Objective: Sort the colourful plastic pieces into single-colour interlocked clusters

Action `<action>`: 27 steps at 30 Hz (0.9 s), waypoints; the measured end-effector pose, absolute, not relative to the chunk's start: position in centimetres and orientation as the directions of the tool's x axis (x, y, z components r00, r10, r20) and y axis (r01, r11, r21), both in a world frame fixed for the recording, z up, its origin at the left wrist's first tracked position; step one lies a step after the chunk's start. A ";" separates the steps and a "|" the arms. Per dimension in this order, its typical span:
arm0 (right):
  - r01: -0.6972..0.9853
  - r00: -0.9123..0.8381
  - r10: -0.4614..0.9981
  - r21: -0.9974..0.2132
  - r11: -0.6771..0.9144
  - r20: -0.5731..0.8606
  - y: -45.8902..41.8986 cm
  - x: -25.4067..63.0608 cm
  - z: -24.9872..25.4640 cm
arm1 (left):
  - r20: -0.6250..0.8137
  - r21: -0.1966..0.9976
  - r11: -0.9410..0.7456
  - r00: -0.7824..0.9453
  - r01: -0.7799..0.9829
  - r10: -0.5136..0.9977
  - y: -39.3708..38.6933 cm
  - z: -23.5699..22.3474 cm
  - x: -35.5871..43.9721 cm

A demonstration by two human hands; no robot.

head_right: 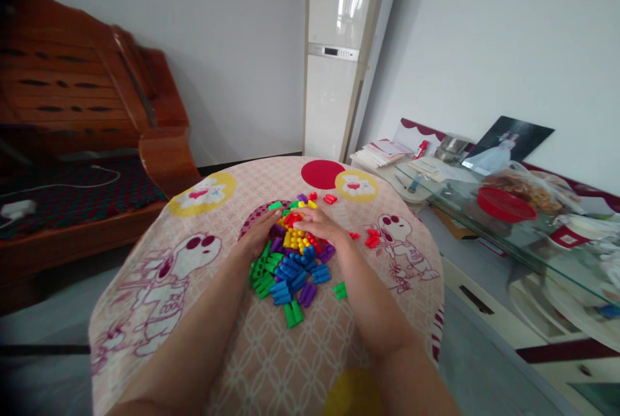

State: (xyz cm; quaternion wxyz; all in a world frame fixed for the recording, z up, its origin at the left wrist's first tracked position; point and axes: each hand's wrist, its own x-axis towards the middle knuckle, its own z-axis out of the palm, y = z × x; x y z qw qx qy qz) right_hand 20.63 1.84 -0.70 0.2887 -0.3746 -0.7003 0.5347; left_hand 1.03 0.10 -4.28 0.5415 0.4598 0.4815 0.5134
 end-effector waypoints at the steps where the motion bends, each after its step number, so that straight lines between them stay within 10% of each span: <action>1: 0.205 -0.597 0.802 -0.966 0.161 0.007 1.4 20.7 -0.5 | -0.077 0.988 0.082 0.039 -0.135 0.996 -0.2 -3.9 0.9; 16: 0.277 -0.773 0.605 -0.756 0.593 0.192 -8.7 24.0 4.2 | -0.032 0.995 -0.034 0.616 0.097 0.787 -2.8 1.4 -1.8; 27: 0.501 -0.859 0.480 0.103 0.859 0.178 -12.9 14.4 -1.4 | 0.043 0.993 -0.083 0.415 0.079 0.909 -2.1 -0.3 -2.8</action>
